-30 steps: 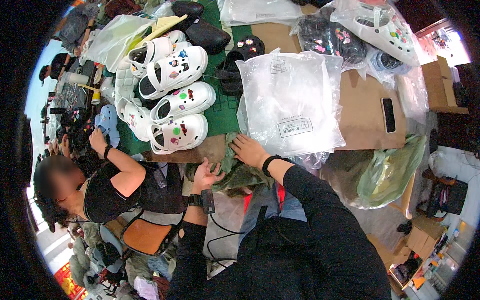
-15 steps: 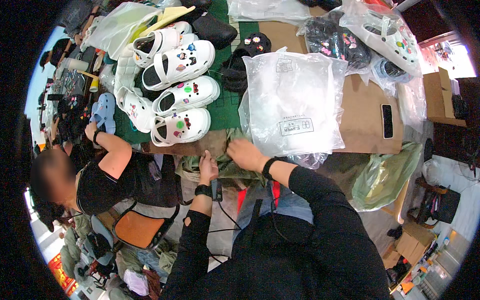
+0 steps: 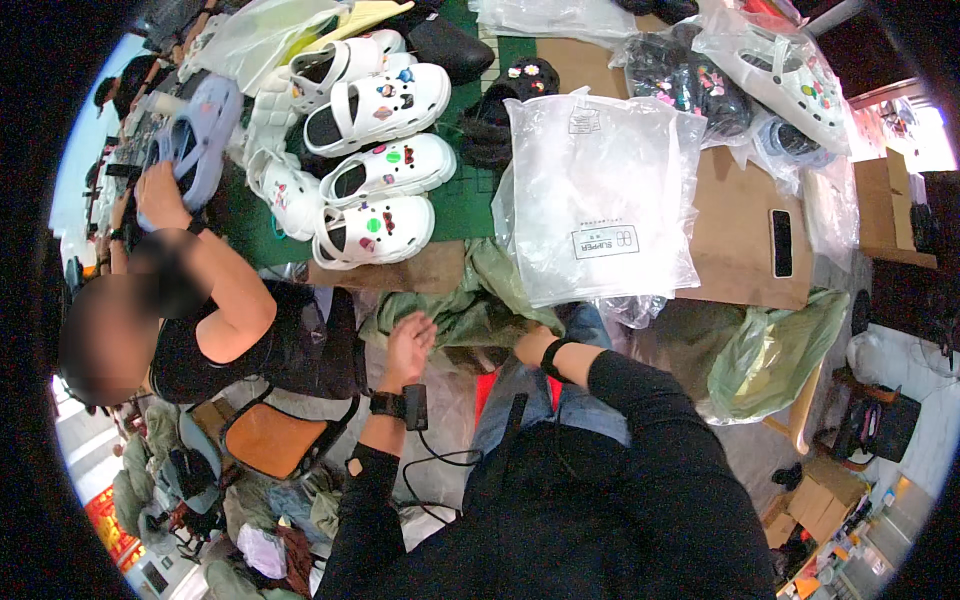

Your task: Packing decorated clog-style shoes into plastic bags.

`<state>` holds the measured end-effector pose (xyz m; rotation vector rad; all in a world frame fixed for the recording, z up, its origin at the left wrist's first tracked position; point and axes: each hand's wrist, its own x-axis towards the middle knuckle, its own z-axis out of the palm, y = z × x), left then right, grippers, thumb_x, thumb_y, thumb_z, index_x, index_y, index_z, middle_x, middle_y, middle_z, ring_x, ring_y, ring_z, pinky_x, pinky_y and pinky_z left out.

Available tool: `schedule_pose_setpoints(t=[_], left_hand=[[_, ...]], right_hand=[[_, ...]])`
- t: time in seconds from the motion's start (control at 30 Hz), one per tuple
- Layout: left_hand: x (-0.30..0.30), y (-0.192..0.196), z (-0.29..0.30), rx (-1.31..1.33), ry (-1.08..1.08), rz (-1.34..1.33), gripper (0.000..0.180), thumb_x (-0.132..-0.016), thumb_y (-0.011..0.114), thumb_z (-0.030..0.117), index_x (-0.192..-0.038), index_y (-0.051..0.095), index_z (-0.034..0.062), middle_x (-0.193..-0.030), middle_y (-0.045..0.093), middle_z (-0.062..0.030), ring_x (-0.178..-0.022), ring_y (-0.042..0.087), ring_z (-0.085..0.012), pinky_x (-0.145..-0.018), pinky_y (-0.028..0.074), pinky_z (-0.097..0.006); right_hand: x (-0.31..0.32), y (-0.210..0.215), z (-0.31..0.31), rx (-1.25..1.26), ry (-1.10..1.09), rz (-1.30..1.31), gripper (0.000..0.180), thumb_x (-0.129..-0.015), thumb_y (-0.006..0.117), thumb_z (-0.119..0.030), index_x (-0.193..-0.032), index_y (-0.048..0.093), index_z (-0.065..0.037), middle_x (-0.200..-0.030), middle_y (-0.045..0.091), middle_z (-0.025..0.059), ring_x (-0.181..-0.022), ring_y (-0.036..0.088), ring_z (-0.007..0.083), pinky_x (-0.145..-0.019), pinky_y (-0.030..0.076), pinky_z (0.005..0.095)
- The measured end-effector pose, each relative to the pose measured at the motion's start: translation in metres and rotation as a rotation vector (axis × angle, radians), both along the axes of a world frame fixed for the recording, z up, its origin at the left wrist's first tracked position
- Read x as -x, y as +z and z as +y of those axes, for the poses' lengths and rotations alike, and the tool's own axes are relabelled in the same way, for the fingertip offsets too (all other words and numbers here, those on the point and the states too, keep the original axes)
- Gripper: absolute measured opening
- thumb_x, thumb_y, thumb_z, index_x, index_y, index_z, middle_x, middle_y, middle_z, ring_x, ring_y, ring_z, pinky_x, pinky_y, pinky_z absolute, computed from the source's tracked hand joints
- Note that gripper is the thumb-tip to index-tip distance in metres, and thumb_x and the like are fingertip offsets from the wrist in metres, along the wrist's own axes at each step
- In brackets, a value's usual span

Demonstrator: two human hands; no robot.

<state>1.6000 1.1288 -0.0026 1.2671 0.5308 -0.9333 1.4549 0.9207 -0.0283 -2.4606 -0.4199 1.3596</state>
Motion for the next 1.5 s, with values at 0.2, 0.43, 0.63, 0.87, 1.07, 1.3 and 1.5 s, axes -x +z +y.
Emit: schedule_pose_setpoints(t=[0.2, 0.43, 0.63, 0.87, 1.07, 1.3, 1.5], left_hand=[[-0.022, 0.147, -0.078, 0.57, 0.076, 0.065, 0.02, -0.088, 0.051, 0.018, -0.102, 0.052, 0.0047, -0.094, 0.056, -0.0074, -0.087, 0.053, -0.0204, -0.08, 0.044, -0.032], [-0.029, 0.28, -0.143, 1.152, -0.024, 0.023, 0.02, -0.093, 0.042, 0.023, -0.096, 0.052, 0.0059, -0.082, 0.052, -0.0057, -0.078, 0.048, -0.0192, -0.074, 0.04, -0.033], [-0.047, 0.296, -0.154, 1.301, 0.045, 0.033, 0.018, -0.089, 0.048, 0.023, -0.092, 0.054, 0.0055, -0.084, 0.056, -0.0079, -0.075, 0.051, -0.0204, -0.074, 0.042, -0.034], [-0.065, 0.308, -0.162, 1.271, 0.128, -0.047, 0.016, -0.088, 0.049, 0.019, -0.091, 0.054, 0.0043, -0.08, 0.053, -0.0062, -0.07, 0.047, -0.0171, -0.07, 0.039, -0.032], [-0.049, 0.334, -0.182, 1.439, 0.22, -0.009, 0.012, -0.087, 0.047, 0.014, -0.086, 0.052, 0.0037, -0.076, 0.05, -0.0035, -0.069, 0.046, -0.0136, -0.07, 0.036, -0.03], [-0.015, 0.361, -0.219, 1.632, 0.296, 0.192, 0.011, -0.086, 0.046, 0.012, -0.077, 0.048, 0.0064, -0.067, 0.046, 0.0007, -0.061, 0.044, -0.0109, -0.067, 0.034, -0.028], [0.003, 0.377, -0.243, 1.64, 0.351, 0.122, 0.015, -0.084, 0.046, 0.011, -0.07, 0.047, 0.0065, -0.062, 0.043, 0.0004, -0.058, 0.04, -0.0108, -0.064, 0.033, -0.027]], right_hand=[[-0.055, 0.128, 0.03, -1.183, -0.921, 0.192, 0.028, -0.089, 0.046, -0.02, -0.112, 0.057, -0.007, -0.094, 0.064, 0.0005, -0.076, 0.057, 0.0114, -0.059, 0.046, 0.0246], [-0.055, 0.215, 0.027, -1.526, -1.108, 0.391, 0.022, -0.092, 0.046, -0.02, -0.104, 0.056, -0.004, -0.068, 0.05, -0.008, -0.059, 0.044, -0.0014, -0.052, 0.039, 0.0163], [-0.04, 0.261, 0.013, -1.514, -1.163, -0.075, 0.015, -0.088, 0.053, -0.008, -0.101, 0.055, -0.001, -0.075, 0.059, -0.0008, -0.066, 0.056, 0.005, -0.064, 0.044, 0.0182], [-0.021, 0.279, -0.003, -1.516, -1.14, -0.271, 0.008, -0.083, 0.057, 0.0, -0.091, 0.055, 0.0, -0.085, 0.057, 0.0024, -0.075, 0.055, 0.0068, -0.067, 0.044, 0.0206], [-0.017, 0.286, -0.025, -1.492, -1.135, -0.416, 0.01, -0.085, 0.054, -0.001, -0.096, 0.055, 0.001, -0.091, 0.056, 0.0026, -0.084, 0.053, 0.007, -0.074, 0.043, 0.0211], [-0.002, 0.294, -0.055, -1.474, -1.061, -0.428, 0.009, -0.086, 0.054, -0.003, -0.095, 0.056, -0.001, -0.088, 0.053, -0.0015, -0.073, 0.044, 0.005, -0.067, 0.037, 0.0201], [-0.003, 0.297, -0.072, -1.617, -0.985, -0.659, 0.011, -0.082, 0.058, 0.0, -0.092, 0.056, -0.004, -0.089, 0.051, -0.0016, -0.074, 0.04, 0.0049, -0.065, 0.034, 0.02]])
